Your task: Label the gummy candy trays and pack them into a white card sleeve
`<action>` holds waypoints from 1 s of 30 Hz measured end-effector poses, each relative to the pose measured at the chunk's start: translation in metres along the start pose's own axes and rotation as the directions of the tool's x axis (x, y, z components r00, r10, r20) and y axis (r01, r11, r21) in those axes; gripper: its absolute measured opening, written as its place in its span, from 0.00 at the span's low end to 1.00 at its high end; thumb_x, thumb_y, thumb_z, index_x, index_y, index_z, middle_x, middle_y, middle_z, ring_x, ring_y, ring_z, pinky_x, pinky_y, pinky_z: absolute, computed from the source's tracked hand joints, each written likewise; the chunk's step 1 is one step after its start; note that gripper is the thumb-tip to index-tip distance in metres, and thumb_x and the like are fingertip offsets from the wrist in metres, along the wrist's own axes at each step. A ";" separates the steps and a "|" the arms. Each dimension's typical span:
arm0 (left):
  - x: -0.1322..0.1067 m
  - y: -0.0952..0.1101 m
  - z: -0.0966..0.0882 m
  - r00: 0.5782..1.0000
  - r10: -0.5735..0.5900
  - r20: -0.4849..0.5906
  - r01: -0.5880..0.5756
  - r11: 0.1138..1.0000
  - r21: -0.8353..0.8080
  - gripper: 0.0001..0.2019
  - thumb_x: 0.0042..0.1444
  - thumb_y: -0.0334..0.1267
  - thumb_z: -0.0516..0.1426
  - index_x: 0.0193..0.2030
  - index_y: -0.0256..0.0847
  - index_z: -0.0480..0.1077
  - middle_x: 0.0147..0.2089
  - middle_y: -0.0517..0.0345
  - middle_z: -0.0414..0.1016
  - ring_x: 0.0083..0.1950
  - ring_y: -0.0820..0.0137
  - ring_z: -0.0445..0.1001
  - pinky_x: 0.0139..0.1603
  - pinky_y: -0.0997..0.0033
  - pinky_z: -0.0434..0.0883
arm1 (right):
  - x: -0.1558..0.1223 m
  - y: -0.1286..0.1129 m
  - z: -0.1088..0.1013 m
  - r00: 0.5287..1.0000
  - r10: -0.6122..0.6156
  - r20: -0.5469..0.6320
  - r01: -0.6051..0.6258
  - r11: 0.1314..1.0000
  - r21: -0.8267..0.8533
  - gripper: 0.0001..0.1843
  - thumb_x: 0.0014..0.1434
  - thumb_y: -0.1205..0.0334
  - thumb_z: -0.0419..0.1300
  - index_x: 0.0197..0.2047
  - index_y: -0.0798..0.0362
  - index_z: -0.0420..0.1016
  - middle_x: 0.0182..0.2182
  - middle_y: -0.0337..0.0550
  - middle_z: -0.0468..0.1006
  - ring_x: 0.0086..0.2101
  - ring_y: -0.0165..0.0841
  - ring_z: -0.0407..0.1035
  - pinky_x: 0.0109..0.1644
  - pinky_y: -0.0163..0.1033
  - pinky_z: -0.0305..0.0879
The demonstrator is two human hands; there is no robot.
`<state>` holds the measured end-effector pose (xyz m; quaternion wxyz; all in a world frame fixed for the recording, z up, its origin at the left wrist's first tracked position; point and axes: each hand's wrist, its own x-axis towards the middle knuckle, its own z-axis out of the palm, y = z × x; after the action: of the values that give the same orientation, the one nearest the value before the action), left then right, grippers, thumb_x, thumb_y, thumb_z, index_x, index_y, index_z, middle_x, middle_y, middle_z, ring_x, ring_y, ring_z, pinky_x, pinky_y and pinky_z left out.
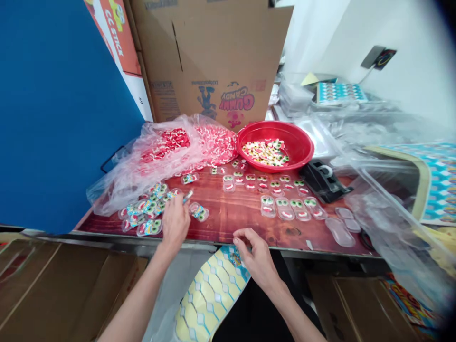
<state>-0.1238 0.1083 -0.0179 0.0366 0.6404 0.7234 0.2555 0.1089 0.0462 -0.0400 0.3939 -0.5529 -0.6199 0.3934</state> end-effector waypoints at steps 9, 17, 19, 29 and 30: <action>0.090 0.021 0.038 0.954 0.241 0.179 -0.281 0.927 0.249 0.18 0.69 0.39 0.48 0.60 0.40 0.72 0.61 0.39 0.70 0.60 0.48 0.65 0.57 0.48 0.66 | 0.087 0.002 0.010 0.964 -0.264 0.032 0.234 0.784 -0.575 0.19 0.66 0.61 0.57 0.58 0.53 0.74 0.57 0.56 0.75 0.53 0.49 0.70 0.59 0.57 0.63; 0.151 0.051 0.107 0.851 0.392 0.350 -0.454 0.883 0.117 0.22 0.64 0.29 0.49 0.63 0.41 0.69 0.66 0.42 0.66 0.61 0.52 0.63 0.55 0.52 0.69 | 0.215 0.016 0.030 0.967 -0.236 0.098 0.224 0.600 -0.768 0.33 0.70 0.58 0.51 0.74 0.63 0.54 0.72 0.66 0.54 0.70 0.55 0.51 0.72 0.61 0.41; 0.147 0.046 0.110 0.850 0.400 0.342 -0.459 0.882 0.108 0.23 0.64 0.27 0.48 0.63 0.40 0.70 0.66 0.42 0.67 0.61 0.54 0.63 0.56 0.52 0.68 | 0.233 0.026 0.025 0.981 -0.175 0.087 0.175 0.584 -0.793 0.35 0.70 0.55 0.51 0.75 0.62 0.52 0.73 0.68 0.51 0.71 0.57 0.48 0.72 0.63 0.40; 0.091 0.027 0.081 0.807 0.455 0.376 -0.452 0.886 -0.102 0.16 0.66 0.31 0.49 0.46 0.42 0.79 0.46 0.49 0.77 0.47 0.62 0.73 0.52 0.62 0.69 | 0.171 0.044 -0.007 0.948 -0.181 0.262 0.318 0.494 -0.809 0.34 0.70 0.49 0.53 0.73 0.56 0.58 0.72 0.66 0.53 0.70 0.57 0.49 0.70 0.71 0.39; 0.085 0.028 0.079 0.800 0.457 0.387 -0.438 0.887 -0.143 0.15 0.65 0.30 0.50 0.45 0.42 0.79 0.44 0.50 0.77 0.47 0.62 0.73 0.52 0.63 0.69 | 0.158 0.044 -0.013 0.939 -0.187 0.288 0.343 0.482 -0.806 0.34 0.70 0.49 0.53 0.73 0.56 0.58 0.72 0.66 0.54 0.70 0.57 0.50 0.70 0.70 0.38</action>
<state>-0.0833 0.2151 -0.0518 0.1408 0.8310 0.5214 0.1331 0.1246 0.2078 -0.0670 0.0806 -0.5375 -0.8392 0.0202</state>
